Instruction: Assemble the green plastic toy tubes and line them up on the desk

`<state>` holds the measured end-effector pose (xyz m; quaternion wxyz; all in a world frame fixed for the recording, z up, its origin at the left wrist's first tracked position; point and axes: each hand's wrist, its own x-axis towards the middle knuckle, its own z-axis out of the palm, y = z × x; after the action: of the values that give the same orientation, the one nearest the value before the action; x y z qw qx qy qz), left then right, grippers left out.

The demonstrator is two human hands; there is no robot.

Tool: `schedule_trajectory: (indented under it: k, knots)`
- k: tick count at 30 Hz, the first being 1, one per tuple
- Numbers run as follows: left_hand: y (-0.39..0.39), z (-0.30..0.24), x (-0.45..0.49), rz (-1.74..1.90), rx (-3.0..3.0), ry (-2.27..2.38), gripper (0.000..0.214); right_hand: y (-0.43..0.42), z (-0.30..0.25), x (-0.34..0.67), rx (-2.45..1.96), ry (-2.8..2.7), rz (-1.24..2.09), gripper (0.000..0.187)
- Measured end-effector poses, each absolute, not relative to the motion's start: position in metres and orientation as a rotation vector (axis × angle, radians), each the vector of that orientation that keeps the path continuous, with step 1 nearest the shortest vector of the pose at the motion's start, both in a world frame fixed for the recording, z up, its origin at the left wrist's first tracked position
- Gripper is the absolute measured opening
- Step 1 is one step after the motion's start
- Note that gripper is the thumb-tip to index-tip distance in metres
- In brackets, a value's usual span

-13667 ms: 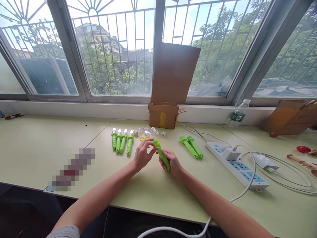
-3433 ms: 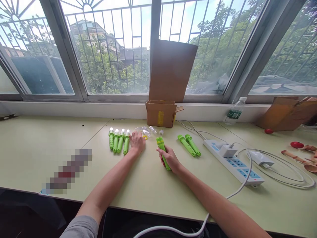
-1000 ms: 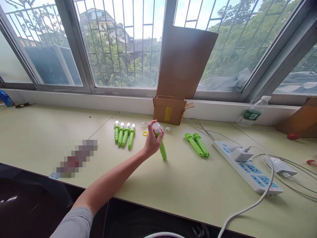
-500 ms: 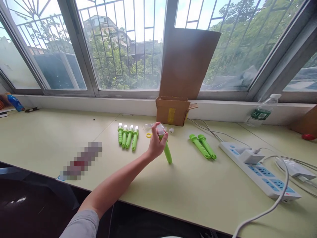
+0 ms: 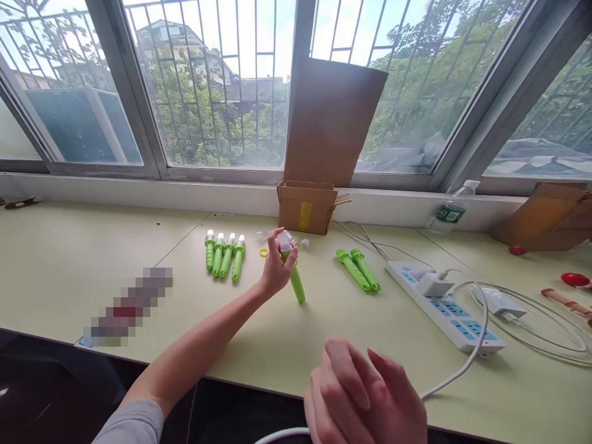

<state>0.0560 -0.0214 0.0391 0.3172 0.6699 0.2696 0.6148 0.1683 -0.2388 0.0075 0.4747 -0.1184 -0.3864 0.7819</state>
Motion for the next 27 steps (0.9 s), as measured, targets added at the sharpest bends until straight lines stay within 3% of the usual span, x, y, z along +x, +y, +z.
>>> schedule_trajectory:
  k: [3,7,15,18,23,27]
  knots:
    - [-0.022,0.039,0.056,1.617,1.776,0.718,0.051,-0.214,0.063,0.145,0.179,-0.743,2.035,0.047]
    - [-0.022,0.039,0.056,1.626,1.806,0.73,0.052,-0.204,0.083,0.136,0.297,-0.649,2.083,0.044]
    - [-0.024,0.038,0.055,1.645,1.831,0.713,0.053,-0.2,0.073,0.138,0.21,-0.681,2.119,0.042]
    - [-0.023,0.038,0.056,1.649,1.832,0.732,0.054,-0.2,0.082,0.14,-0.08,-0.816,2.031,0.036]
    - [-0.018,0.03,0.06,1.633,1.646,0.805,0.051,-0.173,0.097,0.156,-0.793,-1.418,1.466,0.024]
    - [-0.01,0.018,0.061,1.618,1.392,0.904,0.051,-0.121,0.076,0.165,-1.355,-1.784,0.454,0.021]
